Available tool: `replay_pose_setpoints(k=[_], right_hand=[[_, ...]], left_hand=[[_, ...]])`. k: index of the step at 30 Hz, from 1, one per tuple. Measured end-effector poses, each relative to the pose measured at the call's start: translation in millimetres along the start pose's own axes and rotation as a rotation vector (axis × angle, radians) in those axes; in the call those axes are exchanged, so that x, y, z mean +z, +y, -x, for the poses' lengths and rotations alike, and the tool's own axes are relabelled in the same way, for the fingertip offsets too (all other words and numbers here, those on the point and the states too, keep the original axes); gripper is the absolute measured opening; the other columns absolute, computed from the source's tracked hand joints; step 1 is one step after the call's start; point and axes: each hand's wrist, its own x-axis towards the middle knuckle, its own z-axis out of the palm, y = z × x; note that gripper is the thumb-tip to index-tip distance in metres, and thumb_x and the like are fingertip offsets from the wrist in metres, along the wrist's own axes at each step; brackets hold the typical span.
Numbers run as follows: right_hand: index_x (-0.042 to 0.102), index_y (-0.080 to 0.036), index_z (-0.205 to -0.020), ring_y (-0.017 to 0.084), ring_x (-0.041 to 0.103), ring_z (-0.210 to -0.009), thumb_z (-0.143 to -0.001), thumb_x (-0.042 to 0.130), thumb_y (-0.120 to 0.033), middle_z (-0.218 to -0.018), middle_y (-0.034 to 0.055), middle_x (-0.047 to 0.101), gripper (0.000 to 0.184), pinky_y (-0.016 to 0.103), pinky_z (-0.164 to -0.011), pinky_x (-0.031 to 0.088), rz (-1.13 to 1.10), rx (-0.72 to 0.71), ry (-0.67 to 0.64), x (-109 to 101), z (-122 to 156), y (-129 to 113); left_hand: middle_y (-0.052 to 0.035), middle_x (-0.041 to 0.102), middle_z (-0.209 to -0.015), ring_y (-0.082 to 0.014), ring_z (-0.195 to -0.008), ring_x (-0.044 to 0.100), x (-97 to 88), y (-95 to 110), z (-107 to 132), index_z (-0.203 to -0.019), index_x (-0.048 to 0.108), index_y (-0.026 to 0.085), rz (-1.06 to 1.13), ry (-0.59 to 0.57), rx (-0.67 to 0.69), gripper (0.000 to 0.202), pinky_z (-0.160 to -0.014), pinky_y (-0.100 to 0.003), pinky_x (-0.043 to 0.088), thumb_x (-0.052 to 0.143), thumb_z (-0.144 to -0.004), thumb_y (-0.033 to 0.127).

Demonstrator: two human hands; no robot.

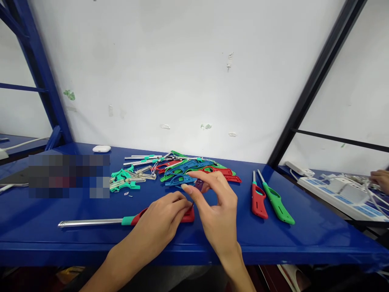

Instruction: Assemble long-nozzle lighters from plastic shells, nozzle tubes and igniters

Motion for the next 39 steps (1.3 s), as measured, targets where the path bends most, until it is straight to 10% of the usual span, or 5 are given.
replay_pose_setpoints(k=[8, 14, 19, 28, 39], right_hand=[[0.074, -0.025, -0.095, 0.017, 0.064, -0.077, -0.093, 0.077, -0.026, -0.091, 0.0002, 0.068, 0.004, 0.031, -0.066, 0.051, 0.15, -0.035, 0.248, -27, -3, 8], [0.074, -0.028, -0.098, 0.022, 0.068, -0.093, -0.097, 0.068, -0.036, -0.103, 0.0018, 0.073, 0.01, 0.035, -0.08, 0.055, 0.373, 0.132, -0.186, -48, 15, 45], [0.072, -0.03, -0.102, 0.023, 0.068, -0.095, -0.101, 0.061, -0.042, -0.112, 0.0018, 0.071, 0.016, 0.038, -0.088, 0.054, 0.376, 0.246, -0.478, -51, 28, 58], [0.068, -0.041, -0.124, 0.028, 0.06, -0.12, -0.101, 0.063, -0.05, -0.126, 0.0002, 0.067, 0.025, 0.054, -0.113, 0.036, 0.453, 0.07, -0.592, -36, 36, 28], [0.061, -0.039, -0.135, 0.019, 0.067, -0.095, -0.104, 0.062, -0.041, -0.109, 0.0001, 0.067, 0.031, 0.032, -0.087, 0.053, 0.313, 0.061, -0.634, -34, 39, 22]], left_hand=[[-0.0056, 0.069, -0.113, -0.0247, -0.103, 0.067, 1.4, -1, 4, -0.116, 0.073, 0.023, 0.013, 0.03, 0.012, 0.035, -0.093, -0.04, 0.055, 0.042, -0.107, 0.012], [-0.0096, 0.071, -0.112, -0.0274, -0.104, 0.066, 4.4, 3, 7, -0.119, 0.071, 0.015, -0.084, 0.062, 0.102, 0.033, -0.097, -0.046, 0.053, 0.045, -0.101, 0.004], [-0.0086, 0.073, -0.109, -0.0268, -0.103, 0.067, -7.4, -5, 26, -0.117, 0.07, 0.017, -0.057, 0.321, 0.143, 0.03, -0.098, -0.049, 0.053, 0.045, -0.102, 0.01], [-0.0067, 0.067, -0.128, -0.0332, -0.115, 0.064, -20.7, -44, 73, -0.131, 0.06, 0.029, -0.161, 0.217, -0.058, 0.03, -0.1, -0.058, 0.052, 0.059, -0.101, 0.027], [0.0015, 0.072, -0.117, -0.0248, -0.102, 0.07, -13.6, -48, 67, -0.127, 0.056, 0.034, -0.102, 0.375, 0.07, 0.033, -0.094, -0.045, 0.053, 0.06, -0.101, 0.014]])
